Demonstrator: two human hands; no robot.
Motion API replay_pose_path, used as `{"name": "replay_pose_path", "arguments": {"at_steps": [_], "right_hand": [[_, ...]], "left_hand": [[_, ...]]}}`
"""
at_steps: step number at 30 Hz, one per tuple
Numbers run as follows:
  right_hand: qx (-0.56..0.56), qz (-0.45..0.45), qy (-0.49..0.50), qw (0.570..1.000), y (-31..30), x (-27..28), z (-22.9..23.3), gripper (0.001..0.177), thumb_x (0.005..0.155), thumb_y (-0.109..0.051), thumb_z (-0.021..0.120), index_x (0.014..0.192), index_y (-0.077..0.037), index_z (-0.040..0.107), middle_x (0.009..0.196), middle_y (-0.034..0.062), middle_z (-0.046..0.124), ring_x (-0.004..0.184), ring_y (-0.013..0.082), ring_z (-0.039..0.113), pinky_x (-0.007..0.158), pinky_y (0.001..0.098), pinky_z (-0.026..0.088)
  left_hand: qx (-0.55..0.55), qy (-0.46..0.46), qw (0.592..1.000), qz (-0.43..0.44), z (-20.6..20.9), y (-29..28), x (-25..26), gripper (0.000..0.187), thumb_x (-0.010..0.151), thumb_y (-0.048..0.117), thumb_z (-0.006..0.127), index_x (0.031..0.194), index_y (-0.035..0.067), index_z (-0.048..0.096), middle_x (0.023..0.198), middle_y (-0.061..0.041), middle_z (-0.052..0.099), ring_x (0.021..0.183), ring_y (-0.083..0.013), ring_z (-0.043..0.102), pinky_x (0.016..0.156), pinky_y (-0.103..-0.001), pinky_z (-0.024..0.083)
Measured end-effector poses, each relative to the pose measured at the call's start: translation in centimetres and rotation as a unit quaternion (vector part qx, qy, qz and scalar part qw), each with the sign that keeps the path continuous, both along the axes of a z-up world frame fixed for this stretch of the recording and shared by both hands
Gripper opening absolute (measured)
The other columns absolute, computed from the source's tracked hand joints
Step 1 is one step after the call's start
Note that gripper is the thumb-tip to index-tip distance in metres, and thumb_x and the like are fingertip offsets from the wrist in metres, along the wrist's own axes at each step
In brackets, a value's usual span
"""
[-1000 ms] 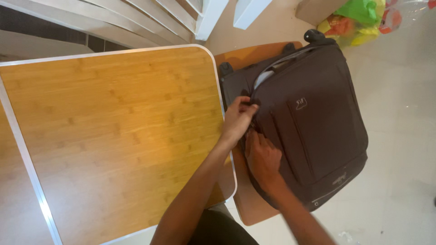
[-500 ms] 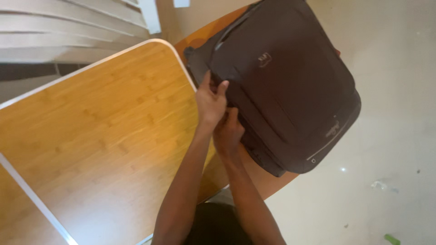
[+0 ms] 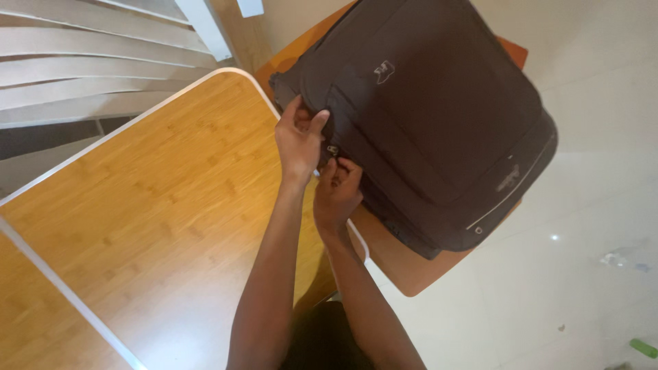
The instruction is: The person folds a striped shirt, a white tank top, and a black t-shirt one by one on a table, places them into an open suitcase, and سپس zips the suitcase closed.
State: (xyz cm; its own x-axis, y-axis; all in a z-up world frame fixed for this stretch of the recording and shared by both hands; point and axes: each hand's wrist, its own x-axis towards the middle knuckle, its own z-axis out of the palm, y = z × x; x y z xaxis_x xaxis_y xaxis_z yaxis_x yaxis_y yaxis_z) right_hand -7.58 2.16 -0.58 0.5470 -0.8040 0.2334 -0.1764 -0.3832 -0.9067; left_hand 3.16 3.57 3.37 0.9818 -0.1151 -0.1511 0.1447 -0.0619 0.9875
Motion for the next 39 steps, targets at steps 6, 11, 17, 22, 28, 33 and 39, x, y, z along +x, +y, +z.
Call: {"name": "replay_pose_path", "arguments": {"at_steps": [6, 11, 17, 22, 28, 33, 39], "right_hand": [[0.092, -0.042, 0.010, 0.995, 1.2, 1.4, 0.6, 0.015, 0.102, -0.010, 0.062, 0.102, 0.004, 0.067, 0.088, 0.0118, 0.078, 0.074, 0.0145, 0.077, 0.058, 0.0282, 0.058], [-0.012, -0.015, 0.000, 1.000, 1.8, 3.3, 0.8, 0.021, 0.105, -0.007, 0.058, 0.092, 0.007, 0.067, 0.069, 0.0119, 0.070, 0.057, 0.0153, 0.065, 0.054, 0.0304, 0.050], [-0.044, 0.009, 0.020, 0.999, 0.8, 3.8, 0.3, 0.022, 0.106, -0.007, 0.057, 0.088, 0.003, 0.065, 0.067, 0.0104, 0.067, 0.052, 0.0163, 0.062, 0.049, 0.0343, 0.046], [-0.128, 0.096, 0.048, 0.986, -0.9, 3.2, 1.1, 0.015, 0.102, -0.005, 0.059, 0.095, 0.003, 0.070, 0.070, 0.0143, 0.070, 0.056, 0.0227, 0.070, 0.050, 0.0348, 0.051], [-0.158, 0.142, 0.109, 0.971, -1.8, 4.5, 1.4, 0.021, 0.094, 0.000, 0.062, 0.111, 0.010, 0.070, 0.069, 0.0207, 0.068, 0.057, 0.0266, 0.070, 0.051, 0.0349, 0.051], [-0.010, 0.154, 0.084, 0.984, -0.4, 6.4, 2.1, 0.013, 0.094, -0.005, 0.065, 0.101, 0.005, 0.070, 0.076, 0.0151, 0.073, 0.067, 0.0255, 0.075, 0.054, 0.0331, 0.054], [-0.093, 0.102, 0.060, 0.989, -0.4, 5.2, 1.4, 0.016, 0.094, -0.006, 0.069, 0.105, 0.004, 0.068, 0.078, 0.0171, 0.073, 0.073, 0.0281, 0.076, 0.061, 0.0350, 0.056]], "left_hand": [[0.005, 0.030, 0.998, -0.047, 0.5, 1.6, 1.1, 0.055, 0.085, 0.017, 0.083, 0.130, -0.005, 0.061, 0.084, -0.005, 0.070, 0.071, -0.0111, 0.069, 0.062, -0.026, 0.060], [0.061, 0.017, 0.996, -0.060, 0.7, 2.0, 1.5, 0.061, 0.083, 0.023, 0.086, 0.131, -0.004, 0.061, 0.075, -0.005, 0.065, 0.063, -0.0121, 0.061, 0.058, -0.028, 0.054], [0.057, -0.028, 0.997, -0.051, -0.1, 1.7, 2.1, 0.064, 0.082, 0.025, 0.086, 0.132, -0.006, 0.059, 0.072, -0.004, 0.064, 0.064, -0.0116, 0.061, 0.060, -0.029, 0.053], [0.089, -0.033, 0.993, -0.075, 0.0, 1.7, 2.8, 0.061, 0.084, 0.025, 0.087, 0.129, -0.005, 0.059, 0.071, -0.004, 0.064, 0.064, -0.0115, 0.062, 0.059, -0.028, 0.052], [0.060, -0.018, 0.993, -0.097, 0.4, 2.0, 2.5, 0.051, 0.086, 0.022, 0.084, 0.123, -0.004, 0.060, 0.070, -0.003, 0.062, 0.062, -0.0117, 0.059, 0.058, -0.029, 0.050], [0.109, -0.080, 0.988, -0.068, 0.2, 2.0, 2.7, 0.049, 0.083, 0.022, 0.089, 0.117, -0.003, 0.064, 0.085, -0.010, 0.059, 0.072, -0.0172, 0.058, 0.065, -0.032, 0.053], [0.110, -0.100, 0.988, -0.051, -0.4, 1.4, 2.7, 0.045, 0.084, 0.020, 0.089, 0.115, -0.004, 0.067, 0.098, -0.011, 0.058, 0.080, -0.0201, 0.062, 0.072, -0.035, 0.056]]}}
